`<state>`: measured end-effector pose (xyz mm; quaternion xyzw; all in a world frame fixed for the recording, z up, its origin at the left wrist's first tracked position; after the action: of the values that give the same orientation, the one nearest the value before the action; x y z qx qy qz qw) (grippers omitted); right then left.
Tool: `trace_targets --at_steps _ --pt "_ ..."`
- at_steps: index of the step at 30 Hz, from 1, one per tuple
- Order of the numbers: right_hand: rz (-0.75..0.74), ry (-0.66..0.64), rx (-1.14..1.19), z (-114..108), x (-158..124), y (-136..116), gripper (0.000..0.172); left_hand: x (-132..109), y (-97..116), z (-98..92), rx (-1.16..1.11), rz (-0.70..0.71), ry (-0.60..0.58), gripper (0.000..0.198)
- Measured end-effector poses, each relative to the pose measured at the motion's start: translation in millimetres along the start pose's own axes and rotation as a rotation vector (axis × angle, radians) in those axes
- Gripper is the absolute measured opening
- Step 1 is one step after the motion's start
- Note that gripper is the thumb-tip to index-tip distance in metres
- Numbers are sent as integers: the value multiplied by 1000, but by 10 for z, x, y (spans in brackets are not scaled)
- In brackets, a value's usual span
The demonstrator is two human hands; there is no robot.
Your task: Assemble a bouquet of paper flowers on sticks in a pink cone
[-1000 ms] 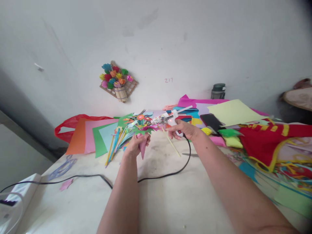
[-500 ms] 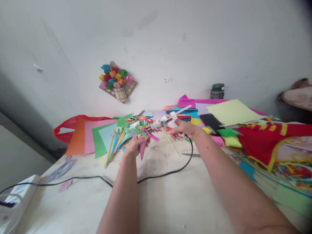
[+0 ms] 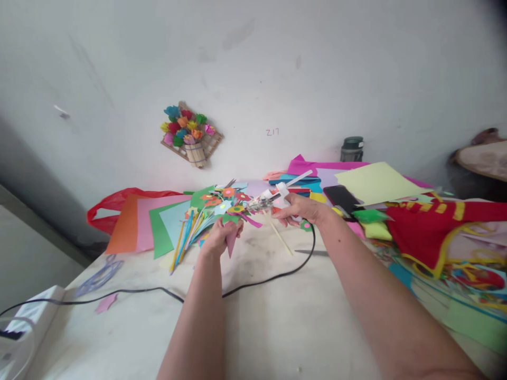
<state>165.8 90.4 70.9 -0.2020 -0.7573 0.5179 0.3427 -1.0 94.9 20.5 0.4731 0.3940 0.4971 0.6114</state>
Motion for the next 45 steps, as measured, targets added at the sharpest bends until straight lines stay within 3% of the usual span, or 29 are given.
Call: trace_targets --at_steps 7,16,24,37,45 --pt "-51 39 21 -61 -40 -95 23 -13 156 28 28 157 -2 15" --pt "-42 31 43 10 -6 -103 22 9 97 11 46 124 -20 15" --pt "-27 -9 31 30 9 -27 25 12 62 -39 13 76 49 22" --pt "-43 -14 22 17 22 3 28 6 101 -25 28 128 25 13" --pt "-48 33 8 -46 -13 -70 24 -12 154 -69 7 157 100 16"
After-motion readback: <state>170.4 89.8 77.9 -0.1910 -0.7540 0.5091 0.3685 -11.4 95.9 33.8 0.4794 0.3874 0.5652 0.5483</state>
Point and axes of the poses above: each hand's wrist, its own x-axis towards the middle knuckle, its own z-axis out of the palm, y = z × x, the point moved 10 cm from there along x, towards the middle knuckle, and after that the axes turned 12 degrees about -z, right-handed, at the moved point
